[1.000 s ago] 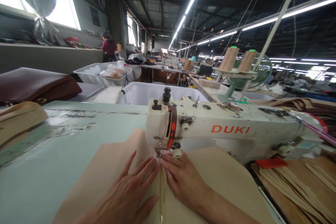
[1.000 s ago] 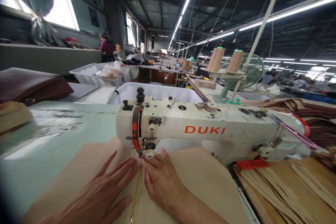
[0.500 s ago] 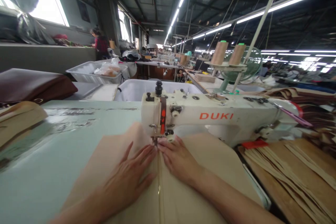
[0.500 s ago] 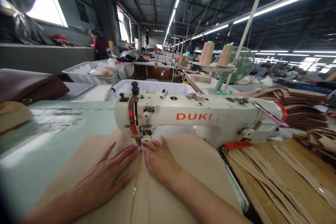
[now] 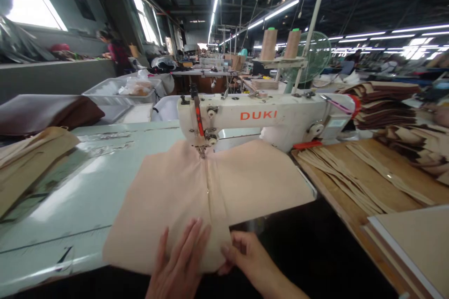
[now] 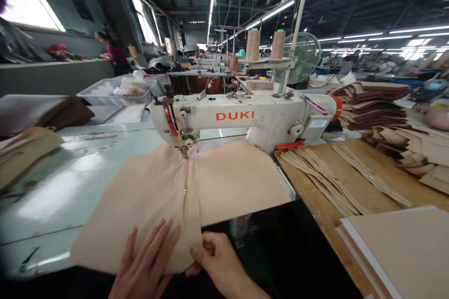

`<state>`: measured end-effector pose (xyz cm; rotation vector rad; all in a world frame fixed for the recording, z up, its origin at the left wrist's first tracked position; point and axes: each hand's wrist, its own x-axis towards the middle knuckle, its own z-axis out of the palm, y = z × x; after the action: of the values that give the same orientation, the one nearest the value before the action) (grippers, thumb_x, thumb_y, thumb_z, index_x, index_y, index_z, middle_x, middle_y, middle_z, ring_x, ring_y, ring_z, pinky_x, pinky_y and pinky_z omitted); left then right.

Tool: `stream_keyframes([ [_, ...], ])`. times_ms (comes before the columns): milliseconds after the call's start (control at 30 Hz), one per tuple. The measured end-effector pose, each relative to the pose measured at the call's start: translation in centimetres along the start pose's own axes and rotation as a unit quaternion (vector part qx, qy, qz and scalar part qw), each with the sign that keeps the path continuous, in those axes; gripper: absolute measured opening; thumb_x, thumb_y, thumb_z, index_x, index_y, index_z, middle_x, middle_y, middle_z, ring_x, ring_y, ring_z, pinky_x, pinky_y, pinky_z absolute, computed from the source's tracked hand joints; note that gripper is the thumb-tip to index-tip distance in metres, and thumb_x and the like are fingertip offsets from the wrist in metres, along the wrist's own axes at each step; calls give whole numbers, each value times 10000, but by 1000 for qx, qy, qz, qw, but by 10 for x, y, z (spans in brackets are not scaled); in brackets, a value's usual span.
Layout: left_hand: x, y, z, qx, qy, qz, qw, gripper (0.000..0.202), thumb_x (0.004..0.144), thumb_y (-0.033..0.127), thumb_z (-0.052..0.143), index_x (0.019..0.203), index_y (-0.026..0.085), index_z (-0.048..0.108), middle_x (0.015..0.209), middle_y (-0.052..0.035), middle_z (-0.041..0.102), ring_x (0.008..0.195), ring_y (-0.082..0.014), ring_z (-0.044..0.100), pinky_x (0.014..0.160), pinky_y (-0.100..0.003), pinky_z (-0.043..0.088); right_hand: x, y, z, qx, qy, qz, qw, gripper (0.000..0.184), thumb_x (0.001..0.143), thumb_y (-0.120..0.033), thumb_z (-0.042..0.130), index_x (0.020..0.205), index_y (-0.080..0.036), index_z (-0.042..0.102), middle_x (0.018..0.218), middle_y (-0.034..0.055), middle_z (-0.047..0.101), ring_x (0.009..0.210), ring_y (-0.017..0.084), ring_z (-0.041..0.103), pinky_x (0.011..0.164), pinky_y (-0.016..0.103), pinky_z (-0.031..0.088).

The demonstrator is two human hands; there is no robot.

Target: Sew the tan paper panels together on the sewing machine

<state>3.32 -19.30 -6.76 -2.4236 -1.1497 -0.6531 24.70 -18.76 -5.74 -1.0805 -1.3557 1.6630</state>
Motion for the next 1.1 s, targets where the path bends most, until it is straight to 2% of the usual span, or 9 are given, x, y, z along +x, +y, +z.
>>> stream_keyframes([
  [67, 10, -6, -15, -14, -2, 39, 999, 652, 890, 26, 389, 1516, 207, 358, 1439, -62, 544, 1334, -224, 500, 1238, -494, 77, -4, -16, -1, -34, 7, -7, 999, 607, 865, -744, 513, 866, -145, 611, 620, 12, 612, 526, 160, 614, 510, 243, 449],
  [133, 23, -16, -37, -47, 4, 55, 997, 596, 894, 58, 384, 1472, 200, 427, 1420, -16, 565, 1332, -180, 499, 1237, -365, 152, -11, -40, -8, -180, 80, -74, 978, 489, 973, -607, 452, 835, -169, 618, 628, 7, 598, 545, 145, 578, 528, 246, 423],
  [233, 41, -32, -69, -111, -12, -54, 992, 436, 980, 225, 413, 1411, 239, 482, 1367, 7, 606, 1242, -166, 577, 1103, -228, 385, -9, -68, -18, -379, 181, -242, 875, 289, 1025, -343, 438, 877, -190, 634, 825, 50, 632, 804, 185, 580, 752, 303, 461],
  [333, 59, -44, -89, -167, -22, -184, 968, 370, 1025, 423, 405, 1344, 284, 530, 1286, 10, 650, 1084, -206, 660, 930, -241, 520, 18, -75, -15, -446, 144, -311, 827, 188, 973, -174, 476, 1074, -200, 632, 1035, 78, 596, 990, 208, 537, 904, 340, 460],
  [433, 71, -51, -95, -180, -19, -218, 959, 385, 1024, 505, 385, 1265, 288, 591, 1187, 17, 691, 955, -219, 687, 835, -244, 544, 53, -69, -4, -487, 117, -289, 816, 377, 904, -81, 509, 1248, -215, 588, 1101, 85, 546, 1024, 213, 511, 930, 347, 461],
  [533, 76, -54, -93, -183, -11, -191, 964, 378, 1019, 519, 390, 1209, 288, 620, 1075, 24, 723, 853, -198, 701, 723, -205, 545, 71, -64, 3, -503, 117, -260, 816, 330, 853, -56, 539, 1139, -193, 630, 1050, 81, 540, 992, 221, 506, 887, 342, 468],
  [667, 73, -54, -91, -210, -6, -158, 965, 336, 1021, 490, 410, 1187, 288, 621, 1021, 25, 728, 878, -182, 710, 664, -170, 532, 56, -63, -1, -475, 140, -244, 834, 224, 872, -18, 435, 916, -173, 592, 953, 62, 539, 909, 186, 521, 797, 290, 479],
  [867, 74, -50, -93, -258, -34, -204, 944, 297, 1020, 459, 434, 1164, 279, 623, 1081, 25, 709, 915, -172, 689, 750, -175, 509, 25, -61, -18, -458, 26, -287, 841, 488, 721, 14, 522, 1139, -225, 603, 1164, 44, 567, 1087, 203, 490, 955, 341, 441],
  [1100, 76, -40, -98, -262, -40, -243, 933, 313, 1023, 456, 402, 1105, 264, 636, 995, 11, 709, 862, -193, 672, 720, -213, 501, 37, -51, -31, -414, 41, -332, 847, 156, 918, -162, 634, 1041, -232, 700, 1018, 43, 678, 977, 197, 557, 870, 348, 489],
])
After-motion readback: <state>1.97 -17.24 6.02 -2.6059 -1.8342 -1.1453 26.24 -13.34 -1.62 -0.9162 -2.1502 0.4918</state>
